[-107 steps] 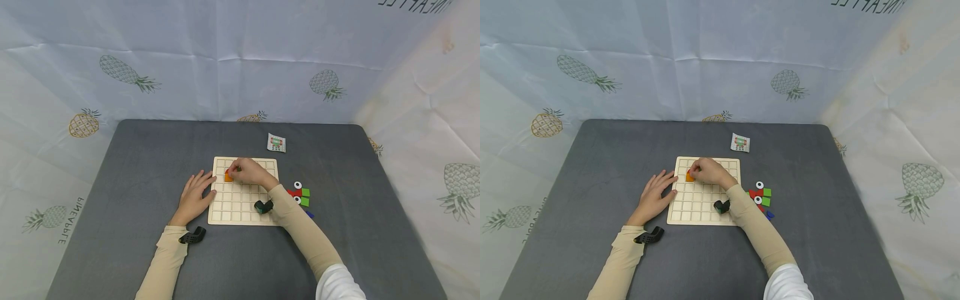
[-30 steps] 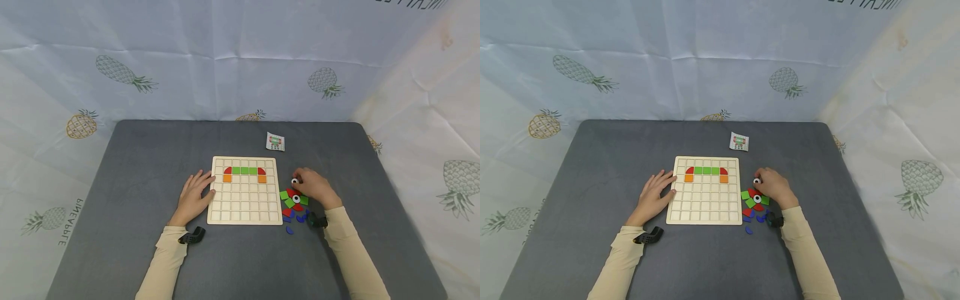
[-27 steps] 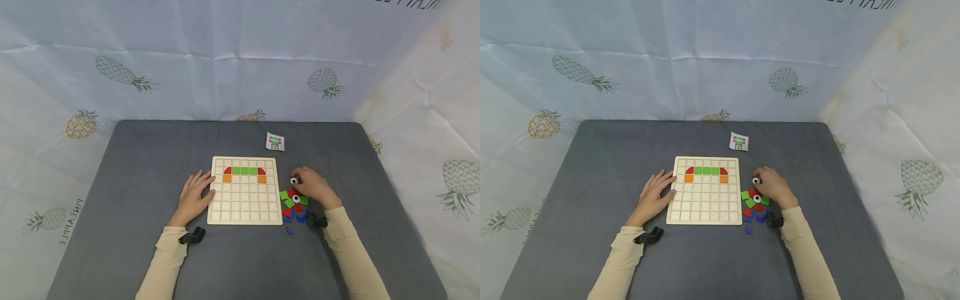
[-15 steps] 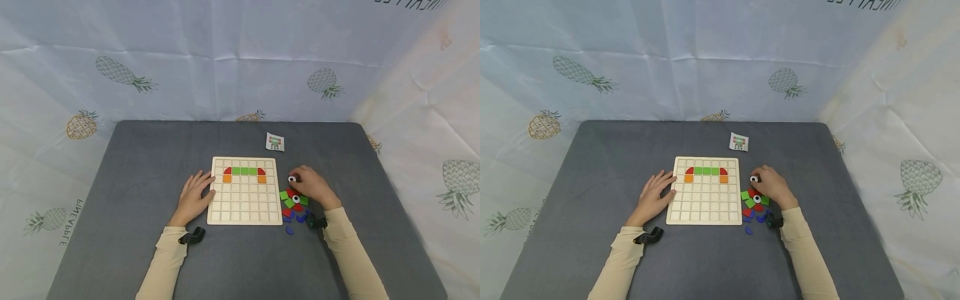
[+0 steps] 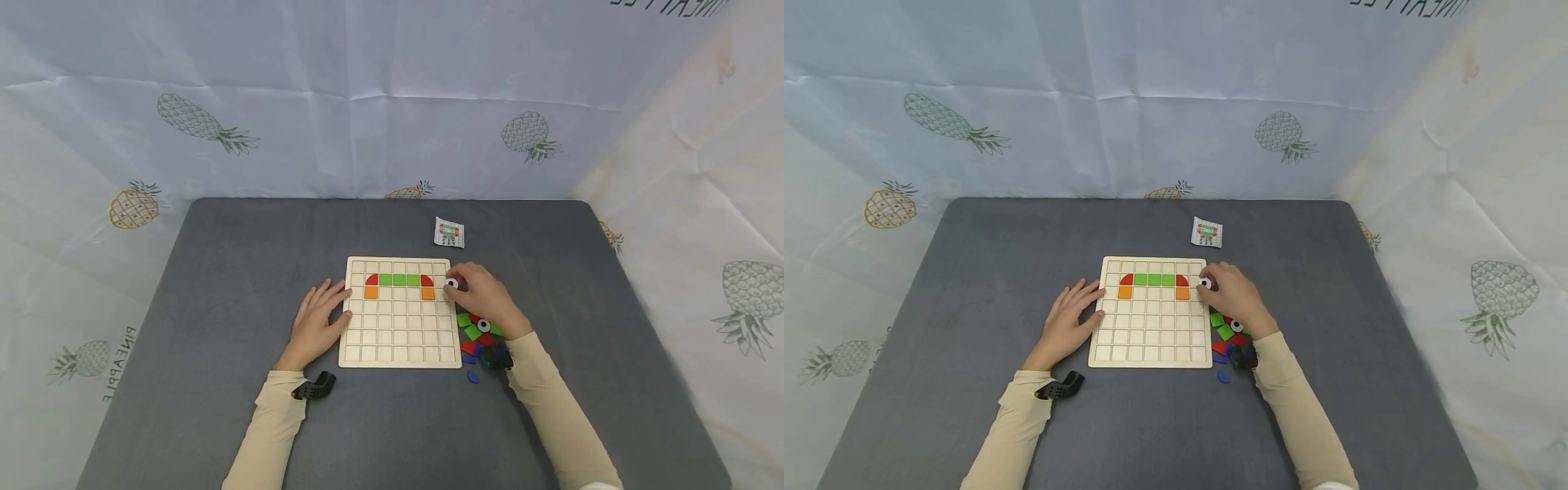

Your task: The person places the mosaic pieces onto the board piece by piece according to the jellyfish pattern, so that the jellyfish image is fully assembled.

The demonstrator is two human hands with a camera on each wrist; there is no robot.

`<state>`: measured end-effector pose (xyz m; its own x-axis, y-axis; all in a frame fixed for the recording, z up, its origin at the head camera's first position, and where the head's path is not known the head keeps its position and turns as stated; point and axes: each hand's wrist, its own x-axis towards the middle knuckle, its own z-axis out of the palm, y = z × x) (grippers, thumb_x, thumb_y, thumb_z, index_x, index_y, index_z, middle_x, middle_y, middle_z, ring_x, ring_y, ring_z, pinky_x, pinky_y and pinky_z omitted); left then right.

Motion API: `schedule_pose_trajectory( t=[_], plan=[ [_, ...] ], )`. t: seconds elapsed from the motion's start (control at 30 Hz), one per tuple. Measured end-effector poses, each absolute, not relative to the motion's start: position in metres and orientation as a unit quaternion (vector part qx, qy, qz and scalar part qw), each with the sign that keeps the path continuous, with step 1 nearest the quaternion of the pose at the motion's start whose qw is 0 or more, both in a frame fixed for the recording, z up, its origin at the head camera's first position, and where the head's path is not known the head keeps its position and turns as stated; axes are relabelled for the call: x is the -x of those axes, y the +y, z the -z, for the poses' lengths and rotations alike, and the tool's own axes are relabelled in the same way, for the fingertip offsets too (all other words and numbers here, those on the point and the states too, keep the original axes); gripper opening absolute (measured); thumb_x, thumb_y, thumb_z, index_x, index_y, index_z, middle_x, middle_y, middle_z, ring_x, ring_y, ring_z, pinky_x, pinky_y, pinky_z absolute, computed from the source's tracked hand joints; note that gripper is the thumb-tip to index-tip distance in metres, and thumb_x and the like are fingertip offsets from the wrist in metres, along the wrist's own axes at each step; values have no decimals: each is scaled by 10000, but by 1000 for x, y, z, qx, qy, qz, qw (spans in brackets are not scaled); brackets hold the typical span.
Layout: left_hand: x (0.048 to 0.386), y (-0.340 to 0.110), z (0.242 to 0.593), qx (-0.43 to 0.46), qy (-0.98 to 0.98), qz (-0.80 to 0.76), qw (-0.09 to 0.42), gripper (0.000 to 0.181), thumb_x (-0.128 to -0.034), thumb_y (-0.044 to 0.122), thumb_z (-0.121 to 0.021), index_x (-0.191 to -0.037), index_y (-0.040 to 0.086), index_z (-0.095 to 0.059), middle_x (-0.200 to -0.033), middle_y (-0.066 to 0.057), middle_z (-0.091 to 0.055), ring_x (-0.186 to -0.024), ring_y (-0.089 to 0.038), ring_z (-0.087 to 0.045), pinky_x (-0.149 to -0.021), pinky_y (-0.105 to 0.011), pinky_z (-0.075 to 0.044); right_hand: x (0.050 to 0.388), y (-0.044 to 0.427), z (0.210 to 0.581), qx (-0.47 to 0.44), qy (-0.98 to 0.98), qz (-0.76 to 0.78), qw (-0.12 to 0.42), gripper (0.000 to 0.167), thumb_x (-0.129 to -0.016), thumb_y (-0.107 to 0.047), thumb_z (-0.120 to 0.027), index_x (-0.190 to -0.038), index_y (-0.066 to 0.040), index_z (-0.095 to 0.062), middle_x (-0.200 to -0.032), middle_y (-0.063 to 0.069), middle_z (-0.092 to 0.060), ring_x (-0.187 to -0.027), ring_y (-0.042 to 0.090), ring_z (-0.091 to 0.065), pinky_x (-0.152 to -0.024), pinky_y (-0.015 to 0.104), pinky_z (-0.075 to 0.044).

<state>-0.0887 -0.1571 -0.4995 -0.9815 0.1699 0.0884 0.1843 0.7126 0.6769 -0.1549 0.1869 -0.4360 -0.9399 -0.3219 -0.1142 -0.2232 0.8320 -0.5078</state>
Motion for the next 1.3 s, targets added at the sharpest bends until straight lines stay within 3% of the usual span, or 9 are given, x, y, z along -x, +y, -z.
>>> schedule_pose_trajectory(
  t=[0.13, 0.27, 0.5, 1.0, 1.3],
  plan=[
    [89, -157, 500, 94, -927, 364, 11, 489, -1001, 265, -619, -1474, 163, -551, -1603, -28, -443, -1573, -256, -233, -1324, -431, -39, 155, 170, 440, 153, 956, 232, 91, 300, -966, -337, -695, -1169, -116, -695, -915, 37, -588, -840, 192, -495, -579, 274, -422],
    [89, -157, 500, 94, -927, 362, 13, 490, -1002, 267, -619, -1476, 167, -549, -1604, -25, -443, -1573, -253, -236, -1324, -430, -44, 155, 153, 444, 157, 959, 218, 86, 303, -966, -387, -689, -1127, -133, -723, -819, -1, -575, -744, 166, -484, -534, 265, -385],
    [89, -156, 500, 95, -928, 361, 13, 493, -1000, 271, -621, -1476, 168, -549, -1603, -27, -443, -1573, -257, -236, -1323, -435, -48, 153, 130, 444, 190, 962, 184, 69, 236, -956, -366, -700, -1023, -142, -733, -740, -22, -553, -653, 130, -473, -520, 251, -351],
    [89, -156, 500, 92, -928, 361, 10, 489, -1003, 276, -618, -1475, 167, -550, -1604, -25, -442, -1574, -252, -233, -1325, -429, -43, 158, 115, 441, 218, 966, 125, 62, 271, -946, -375, -704, -1056, -128, -728, -942, 11, -721, -740, 130, -569, -570, 253, -479],
    [89, -156, 499, 91, -929, 357, 8, 491, -1000, 274, -620, -1473, 159, -553, -1605, -28, -442, -1573, -258, -236, -1324, -437, -45, 157, 116, 438, 220, 965, 112, 87, 303, -921, -335, -738, -1139, -124, -726, -873, 1, -655, -769, 147, -549, -579, 274, -473]
  ],
)
